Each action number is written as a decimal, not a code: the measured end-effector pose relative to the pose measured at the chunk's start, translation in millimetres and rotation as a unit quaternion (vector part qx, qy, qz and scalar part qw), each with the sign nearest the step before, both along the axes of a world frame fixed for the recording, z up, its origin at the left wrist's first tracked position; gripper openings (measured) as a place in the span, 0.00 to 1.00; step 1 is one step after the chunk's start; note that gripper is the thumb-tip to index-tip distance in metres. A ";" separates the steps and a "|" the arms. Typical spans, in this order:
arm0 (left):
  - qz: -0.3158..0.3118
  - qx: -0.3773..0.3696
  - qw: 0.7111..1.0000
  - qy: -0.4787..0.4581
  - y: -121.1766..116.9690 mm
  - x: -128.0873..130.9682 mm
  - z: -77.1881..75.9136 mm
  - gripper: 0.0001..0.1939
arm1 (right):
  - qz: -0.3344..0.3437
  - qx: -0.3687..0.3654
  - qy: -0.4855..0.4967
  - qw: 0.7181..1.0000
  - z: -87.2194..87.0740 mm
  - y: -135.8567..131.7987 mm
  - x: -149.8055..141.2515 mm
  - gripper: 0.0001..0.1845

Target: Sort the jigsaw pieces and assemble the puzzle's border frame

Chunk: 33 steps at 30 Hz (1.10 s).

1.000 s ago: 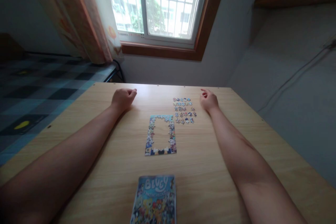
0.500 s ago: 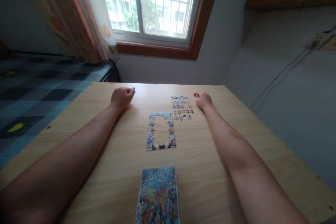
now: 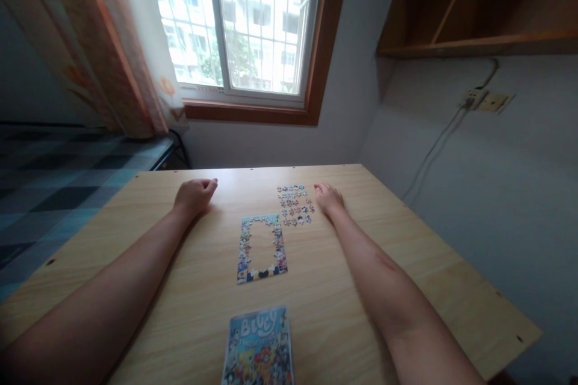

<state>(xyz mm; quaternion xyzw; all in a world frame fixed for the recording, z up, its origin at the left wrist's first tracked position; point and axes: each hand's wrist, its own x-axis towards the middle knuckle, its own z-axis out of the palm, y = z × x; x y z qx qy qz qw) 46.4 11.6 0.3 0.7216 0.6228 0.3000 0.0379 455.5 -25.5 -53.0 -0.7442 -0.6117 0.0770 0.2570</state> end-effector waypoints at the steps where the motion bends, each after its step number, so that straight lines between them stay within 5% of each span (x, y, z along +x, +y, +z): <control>1: 0.002 -0.004 1.000 0.006 0.2 -0.2 0.2 0.24 | -0.005 0.003 0.005 1.000 -0.3 1.4 -1.2 0.21; 11: 0.006 -0.006 1.000 0.014 2.1 -5.9 -3.8 0.24 | -0.094 0.052 0.104 0.989 -6.9 27.4 8.7 0.20; 23: 0.006 0.000 1.000 0.008 -0.1 -7.3 -1.6 0.24 | 0.036 0.161 0.185 0.969 -5.8 15.2 -2.7 0.15; 33: 0.007 -0.005 1.000 0.009 2.7 -8.3 -4.3 0.24 | 0.050 0.176 0.178 0.967 -6.1 21.0 -5.0 0.14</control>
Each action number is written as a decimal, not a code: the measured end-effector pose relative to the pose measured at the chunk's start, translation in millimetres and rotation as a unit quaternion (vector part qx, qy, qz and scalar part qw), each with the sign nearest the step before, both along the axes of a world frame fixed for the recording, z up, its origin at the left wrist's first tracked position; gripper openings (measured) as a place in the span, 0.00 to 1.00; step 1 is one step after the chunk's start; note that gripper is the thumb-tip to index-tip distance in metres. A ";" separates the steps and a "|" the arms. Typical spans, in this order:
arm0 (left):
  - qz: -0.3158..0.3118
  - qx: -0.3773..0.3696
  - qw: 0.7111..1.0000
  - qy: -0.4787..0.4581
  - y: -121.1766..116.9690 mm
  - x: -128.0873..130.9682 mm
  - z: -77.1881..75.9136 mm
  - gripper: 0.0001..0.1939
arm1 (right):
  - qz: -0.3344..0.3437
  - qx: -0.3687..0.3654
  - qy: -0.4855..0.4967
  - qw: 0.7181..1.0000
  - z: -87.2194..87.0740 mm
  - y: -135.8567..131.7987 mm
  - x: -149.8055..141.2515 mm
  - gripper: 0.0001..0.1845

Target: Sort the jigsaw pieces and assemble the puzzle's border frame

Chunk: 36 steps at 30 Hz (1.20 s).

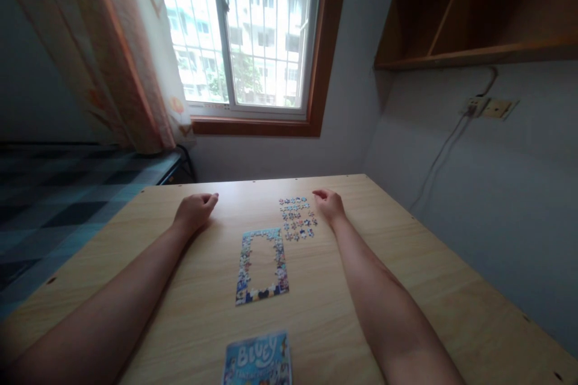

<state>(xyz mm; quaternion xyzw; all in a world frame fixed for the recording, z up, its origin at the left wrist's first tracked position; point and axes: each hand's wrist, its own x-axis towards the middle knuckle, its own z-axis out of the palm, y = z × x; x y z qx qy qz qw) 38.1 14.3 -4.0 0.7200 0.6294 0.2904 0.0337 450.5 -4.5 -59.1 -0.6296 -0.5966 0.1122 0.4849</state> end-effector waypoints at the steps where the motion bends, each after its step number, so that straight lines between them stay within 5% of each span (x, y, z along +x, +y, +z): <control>1: 0.001 -0.001 1.000 -0.001 -0.3 0.2 0.1 0.24 | -0.001 0.000 -0.001 1.000 -0.3 0.4 0.4 0.14; 15: 0.002 -0.015 1.000 -0.007 -5.7 2.1 4.8 0.24 | 0.056 0.046 -0.137 0.988 25.1 -19.7 -29.0 0.14; 28: 0.000 -0.026 1.000 -0.013 -9.0 3.2 7.7 0.24 | 0.074 0.008 -0.312 0.947 24.3 -20.6 -50.5 0.11; 36: -0.007 -0.022 0.999 -0.024 -6.7 2.4 5.4 0.24 | 0.067 -0.028 -0.323 0.944 24.8 -20.5 -52.7 0.12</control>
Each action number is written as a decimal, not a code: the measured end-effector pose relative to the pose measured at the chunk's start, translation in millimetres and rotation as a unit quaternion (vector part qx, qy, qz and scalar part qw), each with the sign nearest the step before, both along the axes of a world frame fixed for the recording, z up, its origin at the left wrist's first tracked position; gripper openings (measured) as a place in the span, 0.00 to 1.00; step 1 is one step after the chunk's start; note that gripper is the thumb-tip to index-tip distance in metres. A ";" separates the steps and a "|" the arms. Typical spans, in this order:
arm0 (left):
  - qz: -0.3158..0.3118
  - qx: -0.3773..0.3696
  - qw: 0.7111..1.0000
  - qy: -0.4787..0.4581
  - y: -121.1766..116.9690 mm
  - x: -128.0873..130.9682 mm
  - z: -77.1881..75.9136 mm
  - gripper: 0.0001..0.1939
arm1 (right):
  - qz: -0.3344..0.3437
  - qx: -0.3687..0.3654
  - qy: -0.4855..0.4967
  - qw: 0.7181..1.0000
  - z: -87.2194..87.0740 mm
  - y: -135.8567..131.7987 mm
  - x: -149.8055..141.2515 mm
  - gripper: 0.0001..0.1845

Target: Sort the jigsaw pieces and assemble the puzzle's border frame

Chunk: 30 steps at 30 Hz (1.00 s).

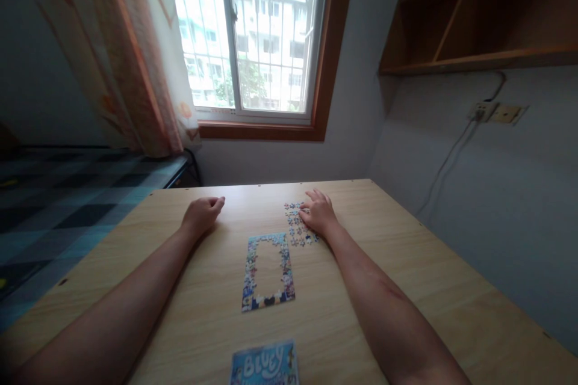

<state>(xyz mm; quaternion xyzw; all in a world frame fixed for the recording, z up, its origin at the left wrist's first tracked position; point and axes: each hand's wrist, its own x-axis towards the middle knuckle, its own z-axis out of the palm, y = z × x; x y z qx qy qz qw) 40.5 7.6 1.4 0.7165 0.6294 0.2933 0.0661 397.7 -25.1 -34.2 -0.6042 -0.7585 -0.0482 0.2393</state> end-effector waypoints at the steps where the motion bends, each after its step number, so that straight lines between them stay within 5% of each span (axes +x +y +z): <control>1: 0.000 0.001 1.000 -0.001 0.3 0.0 -0.1 0.24 | -0.002 -0.002 0.001 1.000 -0.4 0.3 0.2 0.12; 19: 0.007 -0.001 1.000 0.008 1.1 -1.1 -1.7 0.24 | -0.041 -0.052 0.111 0.992 -8.9 9.6 -0.5 0.11; 30: 0.009 -0.007 1.000 0.004 0.4 -1.2 -0.9 0.24 | -0.045 -0.011 0.130 0.990 -7.0 8.7 0.5 0.07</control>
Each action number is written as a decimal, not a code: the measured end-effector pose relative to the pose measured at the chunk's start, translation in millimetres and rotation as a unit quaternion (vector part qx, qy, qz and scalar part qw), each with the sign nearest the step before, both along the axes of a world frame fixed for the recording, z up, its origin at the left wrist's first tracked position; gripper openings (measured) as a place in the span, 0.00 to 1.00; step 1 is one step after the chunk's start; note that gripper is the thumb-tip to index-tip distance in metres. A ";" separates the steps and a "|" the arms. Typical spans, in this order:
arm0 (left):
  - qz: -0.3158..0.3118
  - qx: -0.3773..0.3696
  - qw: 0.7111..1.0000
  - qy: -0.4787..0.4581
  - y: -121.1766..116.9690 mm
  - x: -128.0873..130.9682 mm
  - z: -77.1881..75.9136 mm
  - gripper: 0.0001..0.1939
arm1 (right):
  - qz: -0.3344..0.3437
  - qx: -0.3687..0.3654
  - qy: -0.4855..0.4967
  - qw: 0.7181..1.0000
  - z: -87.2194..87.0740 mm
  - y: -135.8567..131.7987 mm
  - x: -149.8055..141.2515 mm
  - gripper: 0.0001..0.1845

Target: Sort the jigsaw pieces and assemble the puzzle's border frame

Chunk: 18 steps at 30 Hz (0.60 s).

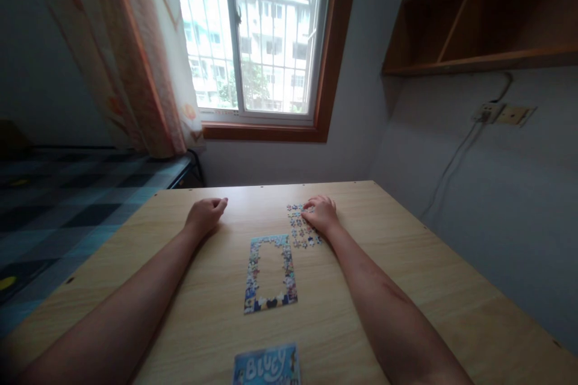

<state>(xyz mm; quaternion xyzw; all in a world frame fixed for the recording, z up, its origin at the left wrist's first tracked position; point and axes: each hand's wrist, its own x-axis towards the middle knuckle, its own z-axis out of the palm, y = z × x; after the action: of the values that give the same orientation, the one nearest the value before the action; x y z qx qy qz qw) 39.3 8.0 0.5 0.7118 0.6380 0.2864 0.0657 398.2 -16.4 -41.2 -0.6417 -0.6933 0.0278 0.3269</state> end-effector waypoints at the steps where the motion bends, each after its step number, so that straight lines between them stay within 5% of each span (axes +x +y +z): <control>1: 0.001 0.000 1.000 0.000 -0.1 0.1 0.2 0.24 | 0.002 0.006 0.001 1.000 0.6 -0.3 0.0 0.06; 11: 0.002 0.009 1.000 -0.009 0.9 -1.6 -2.1 0.25 | 0.046 0.061 0.161 0.984 8.9 -4.5 1.8 0.09; 14: 0.000 0.011 1.000 -0.015 0.9 -1.9 -2.4 0.25 | 0.087 0.036 0.264 0.960 22.8 -9.6 -4.2 0.14; 18: 0.003 0.012 1.000 -0.025 0.9 -2.7 -2.3 0.24 | 0.234 -0.084 0.372 0.894 49.9 -23.7 -26.9 0.22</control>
<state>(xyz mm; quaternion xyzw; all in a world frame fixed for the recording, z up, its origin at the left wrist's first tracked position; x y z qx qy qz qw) 36.6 8.9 -1.8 0.7032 0.6346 0.3124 0.0723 371.4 -40.1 8.7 -0.4286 -0.6465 0.3979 0.4899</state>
